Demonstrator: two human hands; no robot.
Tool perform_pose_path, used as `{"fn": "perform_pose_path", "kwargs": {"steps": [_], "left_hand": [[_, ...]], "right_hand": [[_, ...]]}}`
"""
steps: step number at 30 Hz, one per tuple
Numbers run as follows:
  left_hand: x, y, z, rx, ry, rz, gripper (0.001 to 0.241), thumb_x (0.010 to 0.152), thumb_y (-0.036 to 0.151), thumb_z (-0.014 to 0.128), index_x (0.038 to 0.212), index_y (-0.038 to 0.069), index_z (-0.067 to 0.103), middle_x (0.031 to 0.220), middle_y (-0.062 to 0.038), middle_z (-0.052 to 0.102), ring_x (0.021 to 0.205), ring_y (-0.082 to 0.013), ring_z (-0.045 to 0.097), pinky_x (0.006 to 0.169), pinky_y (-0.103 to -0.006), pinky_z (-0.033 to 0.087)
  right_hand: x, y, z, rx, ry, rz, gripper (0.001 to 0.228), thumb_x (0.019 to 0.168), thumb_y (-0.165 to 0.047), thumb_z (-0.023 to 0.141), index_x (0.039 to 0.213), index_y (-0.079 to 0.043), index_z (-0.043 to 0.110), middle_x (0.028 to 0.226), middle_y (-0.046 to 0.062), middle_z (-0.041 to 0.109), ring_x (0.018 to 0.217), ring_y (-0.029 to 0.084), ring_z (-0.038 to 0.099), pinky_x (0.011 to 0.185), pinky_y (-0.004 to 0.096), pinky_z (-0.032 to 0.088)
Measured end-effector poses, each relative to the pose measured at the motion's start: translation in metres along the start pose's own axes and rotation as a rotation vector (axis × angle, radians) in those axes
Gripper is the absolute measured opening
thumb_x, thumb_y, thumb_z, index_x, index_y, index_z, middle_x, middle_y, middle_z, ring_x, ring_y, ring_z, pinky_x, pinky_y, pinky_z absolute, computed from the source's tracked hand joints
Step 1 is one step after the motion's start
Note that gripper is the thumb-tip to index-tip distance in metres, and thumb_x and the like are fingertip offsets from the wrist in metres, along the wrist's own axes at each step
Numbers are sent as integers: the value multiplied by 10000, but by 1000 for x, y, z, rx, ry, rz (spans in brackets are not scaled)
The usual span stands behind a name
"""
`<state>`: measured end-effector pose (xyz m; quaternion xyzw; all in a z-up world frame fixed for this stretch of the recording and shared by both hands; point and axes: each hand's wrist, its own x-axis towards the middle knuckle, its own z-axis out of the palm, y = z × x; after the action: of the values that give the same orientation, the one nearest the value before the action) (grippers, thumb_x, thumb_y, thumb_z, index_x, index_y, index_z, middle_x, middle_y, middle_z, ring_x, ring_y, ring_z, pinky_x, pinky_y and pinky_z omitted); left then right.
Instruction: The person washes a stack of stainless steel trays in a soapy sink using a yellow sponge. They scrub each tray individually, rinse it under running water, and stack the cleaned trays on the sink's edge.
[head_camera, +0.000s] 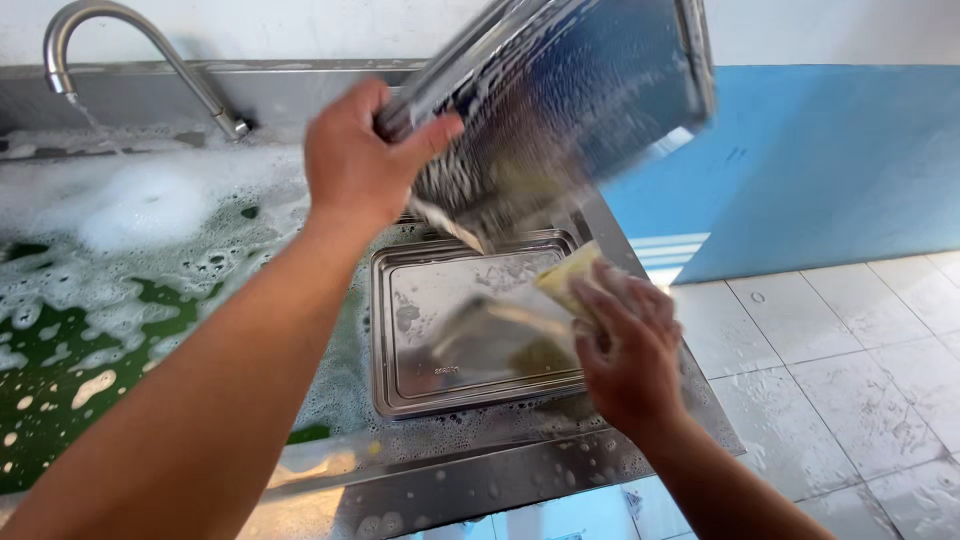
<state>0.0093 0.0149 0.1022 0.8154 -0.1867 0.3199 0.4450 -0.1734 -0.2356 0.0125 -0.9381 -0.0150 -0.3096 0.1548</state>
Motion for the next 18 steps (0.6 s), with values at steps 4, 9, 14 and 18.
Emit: {"fn": "perform_pose_path", "kwargs": {"steps": [4,9,14,18], "left_hand": [[10,-17,18,313,-55,336,286,939,335,764,997,86,638,871,-73,653,822,-277,629,734,-456,446],[-30,-64,53,523,-370,274,121,969,268,649,1005,185,729,1021,-76,653,1069,-296,622,944,-499,416],[-7,-100,69,868,-535,26,203,995,192,614,1139,217,753,1174,-102,649,1199,-302,594,1079,-464,403],[22,-111,80,842,-788,-254,381,1035,238,553,1414,206,580,1466,-106,564,1519,-349,316,1232,-604,211]], "right_hand": [[-9,-11,33,-183,-583,157,413,958,-310,560,1365,-337,622,1555,-18,455,1469,255,338,1173,527,246],[-27,-6,57,-5,-630,196,512,961,-319,470,1470,-346,514,1653,-12,303,1543,233,155,1252,529,122],[16,16,58,-255,-751,9,583,1032,-365,384,1596,-284,264,1704,48,121,1566,312,52,1244,570,46],[65,2,64,-270,-851,154,774,998,-541,392,1633,-262,47,1720,70,-28,1581,315,-29,1255,563,26]]}}
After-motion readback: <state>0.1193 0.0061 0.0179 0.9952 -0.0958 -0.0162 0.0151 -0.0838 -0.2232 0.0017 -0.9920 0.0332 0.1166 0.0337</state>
